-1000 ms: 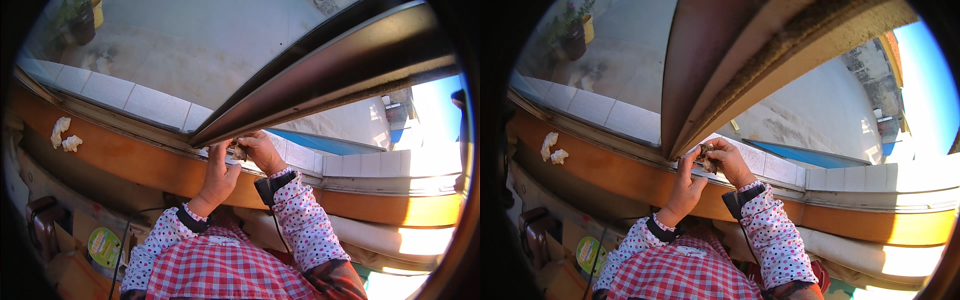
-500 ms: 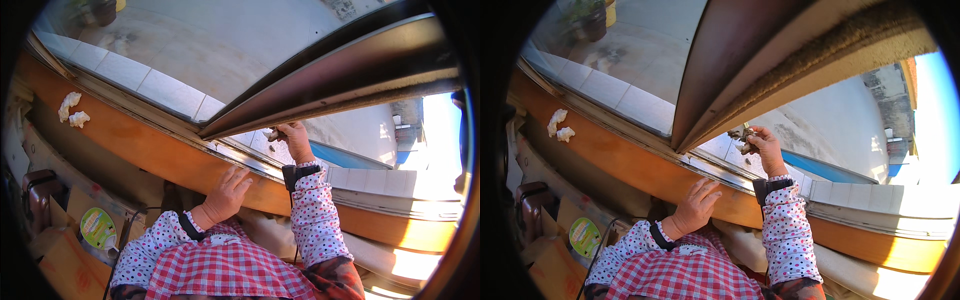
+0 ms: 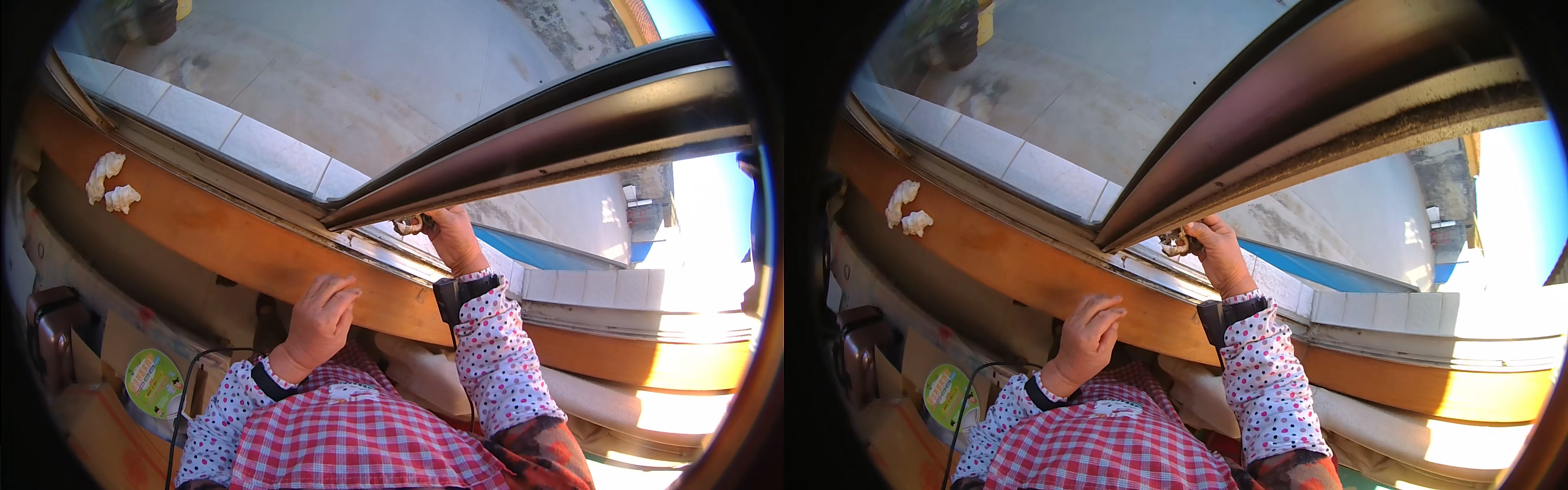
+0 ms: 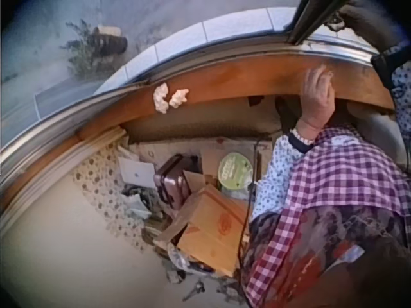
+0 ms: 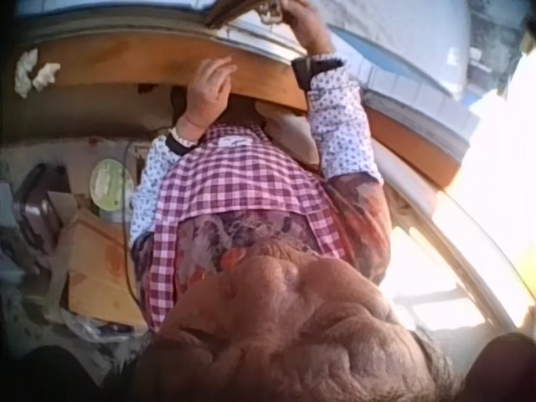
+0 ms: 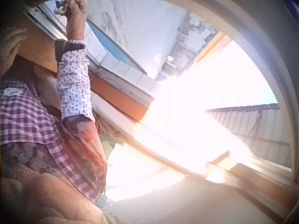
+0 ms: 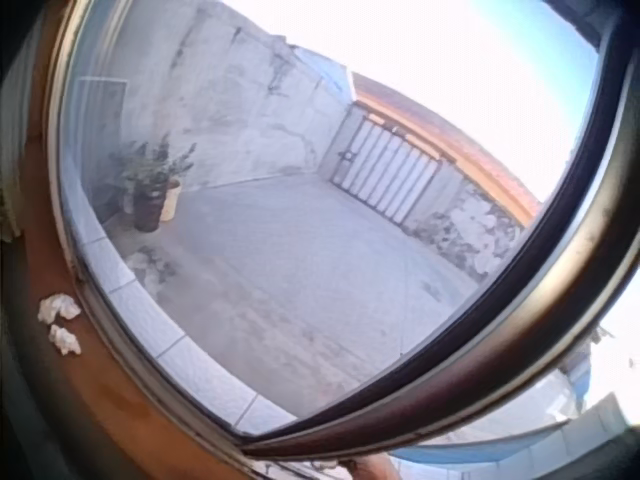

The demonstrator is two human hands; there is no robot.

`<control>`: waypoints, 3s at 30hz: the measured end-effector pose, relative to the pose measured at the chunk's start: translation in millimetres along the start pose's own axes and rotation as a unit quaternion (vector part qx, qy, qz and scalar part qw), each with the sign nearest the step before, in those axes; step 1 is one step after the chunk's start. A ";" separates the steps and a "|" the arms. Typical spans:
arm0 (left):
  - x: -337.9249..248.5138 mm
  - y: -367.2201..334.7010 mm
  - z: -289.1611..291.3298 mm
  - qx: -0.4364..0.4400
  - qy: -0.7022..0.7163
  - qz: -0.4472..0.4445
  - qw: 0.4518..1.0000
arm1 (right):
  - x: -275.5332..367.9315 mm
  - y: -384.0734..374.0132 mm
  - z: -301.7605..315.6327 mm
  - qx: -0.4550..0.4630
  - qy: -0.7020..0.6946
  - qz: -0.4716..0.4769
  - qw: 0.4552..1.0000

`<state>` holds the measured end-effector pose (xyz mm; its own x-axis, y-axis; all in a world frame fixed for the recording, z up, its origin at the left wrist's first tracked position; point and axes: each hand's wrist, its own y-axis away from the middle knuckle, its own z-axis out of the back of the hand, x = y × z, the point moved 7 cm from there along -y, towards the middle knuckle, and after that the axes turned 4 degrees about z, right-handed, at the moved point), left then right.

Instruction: The person repeatedly wipes a tiled window sill with a small white cloth, moving along the sill and occasionally refolding the cloth. The person also wipes the wooden window frame and the metal track. The task is performed by hand with a cloth.

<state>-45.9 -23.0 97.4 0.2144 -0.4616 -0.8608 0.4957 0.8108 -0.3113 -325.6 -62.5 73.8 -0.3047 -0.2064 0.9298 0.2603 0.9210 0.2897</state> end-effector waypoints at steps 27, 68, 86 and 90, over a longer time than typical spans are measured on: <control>83.1 53.1 210.5 -0.254 -0.215 0.162 0.929 | 40.3 -106.3 87.9 -0.028 0.271 0.165 0.948; 5.3 13.3 132.6 -0.181 0.160 0.224 0.944 | 12.4 118.4 -226.2 0.011 0.297 0.205 0.933; 18.9 30.4 94.3 -0.042 0.415 0.304 0.857 | -14.3 130.6 -204.0 0.032 0.301 0.191 0.934; 17.8 33.6 90.6 -0.008 0.392 0.312 0.865 | -13.1 137.1 -201.0 0.046 0.366 0.274 0.888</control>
<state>50.9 -36.6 108.1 -0.2037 0.4493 -0.8698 0.4754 0.8221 0.3134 -101.7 0.1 146.9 0.5315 0.1524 0.8333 0.0996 0.9656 -0.2401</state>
